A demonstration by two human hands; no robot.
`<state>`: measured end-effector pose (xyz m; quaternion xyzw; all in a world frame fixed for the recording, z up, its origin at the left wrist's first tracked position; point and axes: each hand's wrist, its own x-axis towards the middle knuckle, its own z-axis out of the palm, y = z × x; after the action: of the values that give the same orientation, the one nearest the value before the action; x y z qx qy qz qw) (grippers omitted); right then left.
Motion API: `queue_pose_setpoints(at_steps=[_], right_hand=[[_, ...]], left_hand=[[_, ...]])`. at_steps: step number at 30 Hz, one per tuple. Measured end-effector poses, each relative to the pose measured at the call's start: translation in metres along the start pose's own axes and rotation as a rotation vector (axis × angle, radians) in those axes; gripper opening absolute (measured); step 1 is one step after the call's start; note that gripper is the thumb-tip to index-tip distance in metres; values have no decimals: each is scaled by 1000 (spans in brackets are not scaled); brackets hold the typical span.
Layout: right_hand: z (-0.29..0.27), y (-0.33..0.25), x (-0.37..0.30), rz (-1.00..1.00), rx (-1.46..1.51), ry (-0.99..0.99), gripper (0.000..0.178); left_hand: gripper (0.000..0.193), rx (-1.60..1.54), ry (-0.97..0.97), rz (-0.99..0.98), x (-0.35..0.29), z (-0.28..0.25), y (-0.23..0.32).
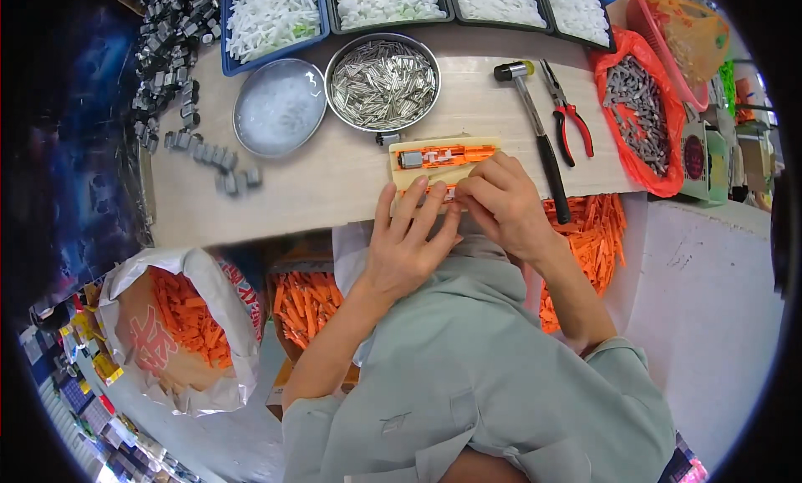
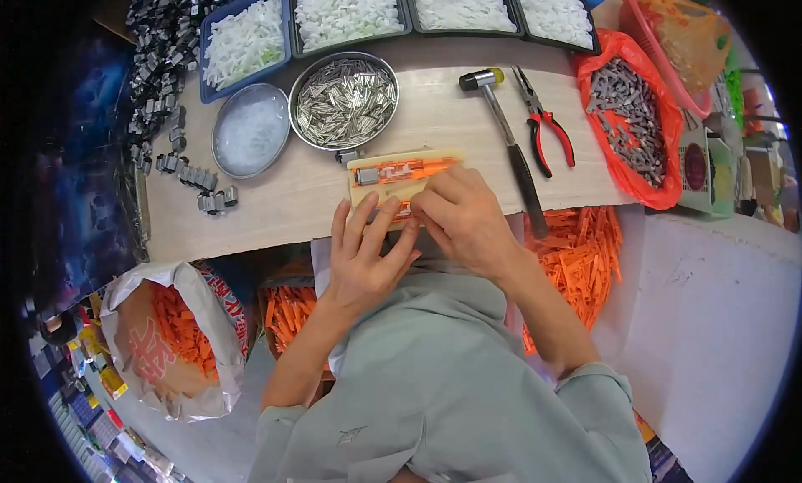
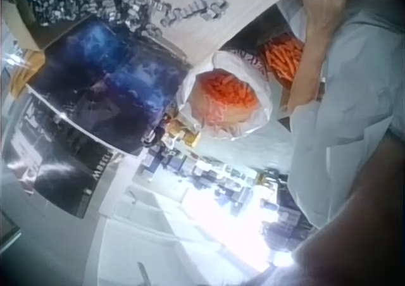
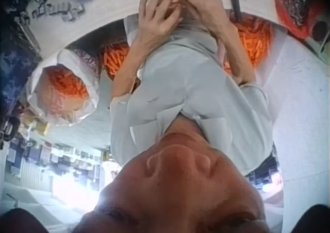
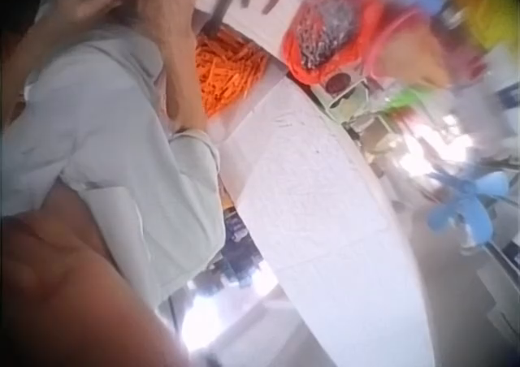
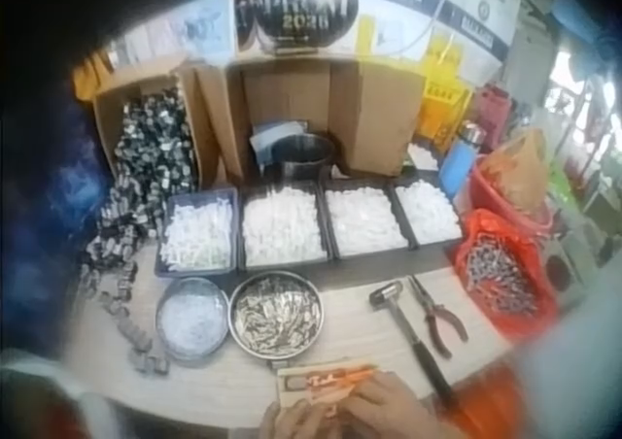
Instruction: Assembling orange plastic components by inserting small metal pins and using a hammer and pliers.
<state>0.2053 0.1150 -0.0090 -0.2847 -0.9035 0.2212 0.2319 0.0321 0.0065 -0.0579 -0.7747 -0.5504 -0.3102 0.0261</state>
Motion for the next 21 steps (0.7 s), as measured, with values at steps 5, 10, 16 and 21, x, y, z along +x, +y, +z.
queue_pose_setpoints(at_steps=[5,10,16,21], right_hand=[[-2,3,2,40,47,-33,20],[-10,8,7,52,229,-74,19],[-78,74,-3,313,-131,375,19],[-168,229,-71,581,-747,441,32]], left_hand=[[38,-50,-30,-78,1,4,2],[30,-16,-44,13,12,3,-2],[24,-94,-13,55,18,8,-9],[28,-53,112,184,22,-1,-26]])
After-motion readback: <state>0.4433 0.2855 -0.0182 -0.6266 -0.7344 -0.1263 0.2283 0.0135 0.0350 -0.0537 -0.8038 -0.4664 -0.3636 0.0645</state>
